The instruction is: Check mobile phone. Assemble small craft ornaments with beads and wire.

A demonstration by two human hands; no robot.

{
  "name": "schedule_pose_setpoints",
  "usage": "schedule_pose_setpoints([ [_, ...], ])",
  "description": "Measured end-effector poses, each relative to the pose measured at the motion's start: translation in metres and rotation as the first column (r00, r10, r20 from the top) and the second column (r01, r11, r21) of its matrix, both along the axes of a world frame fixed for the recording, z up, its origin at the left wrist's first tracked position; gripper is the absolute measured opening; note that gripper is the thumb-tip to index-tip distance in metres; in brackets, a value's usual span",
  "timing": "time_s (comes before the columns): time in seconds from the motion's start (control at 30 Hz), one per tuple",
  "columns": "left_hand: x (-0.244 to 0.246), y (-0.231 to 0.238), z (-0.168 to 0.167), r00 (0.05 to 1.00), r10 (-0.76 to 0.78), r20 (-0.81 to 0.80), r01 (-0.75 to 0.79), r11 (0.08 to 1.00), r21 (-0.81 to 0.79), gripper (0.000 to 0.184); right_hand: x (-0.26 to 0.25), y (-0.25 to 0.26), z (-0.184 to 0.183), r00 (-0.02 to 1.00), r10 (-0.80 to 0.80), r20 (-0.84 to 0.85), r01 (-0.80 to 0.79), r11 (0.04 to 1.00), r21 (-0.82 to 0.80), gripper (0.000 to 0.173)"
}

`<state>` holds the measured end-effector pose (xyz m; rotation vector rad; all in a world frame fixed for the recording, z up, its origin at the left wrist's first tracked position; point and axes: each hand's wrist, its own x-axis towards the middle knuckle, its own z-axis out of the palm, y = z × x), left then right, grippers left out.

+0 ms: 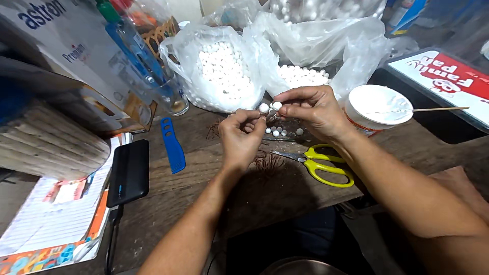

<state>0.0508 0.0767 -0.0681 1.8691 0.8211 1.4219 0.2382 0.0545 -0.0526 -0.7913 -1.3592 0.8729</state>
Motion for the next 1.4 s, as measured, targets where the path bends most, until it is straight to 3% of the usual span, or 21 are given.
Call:
schedule_pose_setpoints([
  [0.47,0.0002,0.0023,-0.0031,0.999,0.019,-0.037,-0.016,0.997,0.079,0.003,-0.0013,-0.0002,-0.0005,0.996,-0.064,0.056,0.064,0.998,0.007,0.024],
  [0.9,0.0018,0.0031,-0.0078,0.986,0.115,-0.118,-0.086,0.97,0.227,0.005,-0.0006,-0.001,-0.0021,0.946,-0.145,0.289,0.082,0.972,0.22,0.015],
  [1.4,0.0021,0.0036,-0.0072,0.986,0.121,-0.114,-0.092,0.968,0.232,0.004,-0.0022,-0.0046,-0.0001,0.929,-0.159,0.333,0.102,0.978,0.181,0.016],
])
